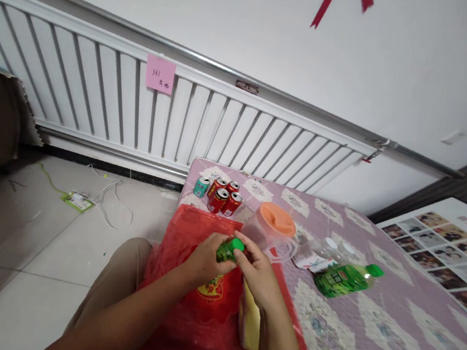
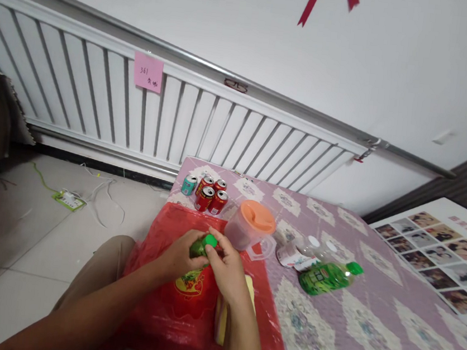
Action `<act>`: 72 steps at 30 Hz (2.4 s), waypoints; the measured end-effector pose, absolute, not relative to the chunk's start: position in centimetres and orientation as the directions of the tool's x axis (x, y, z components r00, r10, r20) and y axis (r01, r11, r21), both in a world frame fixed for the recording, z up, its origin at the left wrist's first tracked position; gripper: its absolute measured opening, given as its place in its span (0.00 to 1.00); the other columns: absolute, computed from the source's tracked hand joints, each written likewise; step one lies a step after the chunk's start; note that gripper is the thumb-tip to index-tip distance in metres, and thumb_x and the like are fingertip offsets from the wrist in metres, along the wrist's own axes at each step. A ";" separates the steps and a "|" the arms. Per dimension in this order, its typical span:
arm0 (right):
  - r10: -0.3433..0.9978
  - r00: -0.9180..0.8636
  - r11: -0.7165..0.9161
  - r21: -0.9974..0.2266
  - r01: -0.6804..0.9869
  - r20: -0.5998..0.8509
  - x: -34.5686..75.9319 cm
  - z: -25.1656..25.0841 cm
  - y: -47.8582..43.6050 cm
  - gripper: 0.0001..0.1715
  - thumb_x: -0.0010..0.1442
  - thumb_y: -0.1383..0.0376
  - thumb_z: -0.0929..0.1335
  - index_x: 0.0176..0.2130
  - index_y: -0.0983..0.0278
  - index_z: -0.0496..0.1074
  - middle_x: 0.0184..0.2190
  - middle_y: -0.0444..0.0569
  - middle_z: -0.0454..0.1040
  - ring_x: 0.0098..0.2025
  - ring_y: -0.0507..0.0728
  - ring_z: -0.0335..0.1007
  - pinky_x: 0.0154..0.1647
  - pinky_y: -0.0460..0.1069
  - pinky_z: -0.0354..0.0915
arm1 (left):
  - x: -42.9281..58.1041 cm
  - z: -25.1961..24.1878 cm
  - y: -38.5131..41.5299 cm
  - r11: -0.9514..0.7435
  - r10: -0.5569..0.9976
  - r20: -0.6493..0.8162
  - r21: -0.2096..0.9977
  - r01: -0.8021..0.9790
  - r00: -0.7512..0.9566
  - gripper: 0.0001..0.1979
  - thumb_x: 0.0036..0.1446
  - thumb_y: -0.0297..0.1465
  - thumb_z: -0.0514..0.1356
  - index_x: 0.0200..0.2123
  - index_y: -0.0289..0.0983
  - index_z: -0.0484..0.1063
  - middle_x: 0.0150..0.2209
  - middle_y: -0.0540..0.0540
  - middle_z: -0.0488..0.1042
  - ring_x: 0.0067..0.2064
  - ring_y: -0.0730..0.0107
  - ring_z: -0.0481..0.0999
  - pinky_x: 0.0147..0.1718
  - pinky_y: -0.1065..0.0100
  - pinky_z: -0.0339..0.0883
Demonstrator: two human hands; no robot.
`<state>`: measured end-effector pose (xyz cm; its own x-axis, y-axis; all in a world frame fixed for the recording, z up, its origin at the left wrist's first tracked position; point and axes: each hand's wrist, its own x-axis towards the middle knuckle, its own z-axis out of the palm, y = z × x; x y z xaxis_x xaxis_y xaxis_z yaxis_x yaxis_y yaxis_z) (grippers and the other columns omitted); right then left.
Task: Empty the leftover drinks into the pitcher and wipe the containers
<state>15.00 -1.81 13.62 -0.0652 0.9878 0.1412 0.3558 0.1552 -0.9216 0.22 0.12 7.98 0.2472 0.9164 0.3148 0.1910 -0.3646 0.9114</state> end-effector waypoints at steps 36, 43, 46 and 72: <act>0.946 0.264 0.165 -0.980 0.114 0.190 13.5 9.8 -3.1 0.30 0.62 0.46 0.65 0.57 0.57 0.69 0.58 0.52 0.73 0.59 0.60 0.68 0.60 0.57 0.63 | 0.3 7.6 0.2 -0.344 0.925 0.296 0.918 0.196 0.239 0.23 0.49 0.28 0.67 0.49 0.35 0.70 0.46 0.42 0.74 0.47 0.60 0.75 0.46 0.61 0.67; 0.972 0.170 0.132 -0.974 0.183 0.163 13.5 10.3 -2.5 0.27 0.57 0.50 0.70 0.53 0.58 0.74 0.55 0.51 0.76 0.57 0.61 0.70 0.60 0.58 0.63 | 0.2 7.3 0.3 -0.378 0.914 0.326 0.900 0.218 0.240 0.21 0.50 0.29 0.66 0.49 0.34 0.70 0.46 0.41 0.75 0.46 0.60 0.75 0.45 0.61 0.68; 0.963 0.218 0.124 -0.978 0.167 0.159 13.1 10.5 -2.2 0.25 0.52 0.52 0.72 0.47 0.60 0.75 0.45 0.51 0.80 0.47 0.60 0.75 0.51 0.57 0.69 | 0.2 7.3 0.2 -0.397 0.907 0.347 0.894 0.209 0.239 0.21 0.50 0.28 0.65 0.49 0.35 0.70 0.46 0.41 0.75 0.46 0.60 0.75 0.46 0.62 0.68; 0.923 0.371 -0.186 -0.730 0.657 0.099 23.2 5.0 -8.2 0.29 0.43 0.61 0.75 0.47 0.61 0.77 0.49 0.59 0.77 0.57 0.72 0.67 0.60 0.70 0.56 | -0.2 7.8 -0.3 -0.295 0.941 0.239 0.927 0.233 0.239 0.23 0.51 0.29 0.65 0.51 0.38 0.69 0.48 0.44 0.75 0.48 0.62 0.75 0.50 0.59 0.68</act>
<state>23.23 -8.23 4.96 0.3709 0.9234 0.0987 0.6572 -0.1859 -0.7305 -0.16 -0.35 7.83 0.2389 0.9411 0.2393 0.2325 -0.2947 0.9269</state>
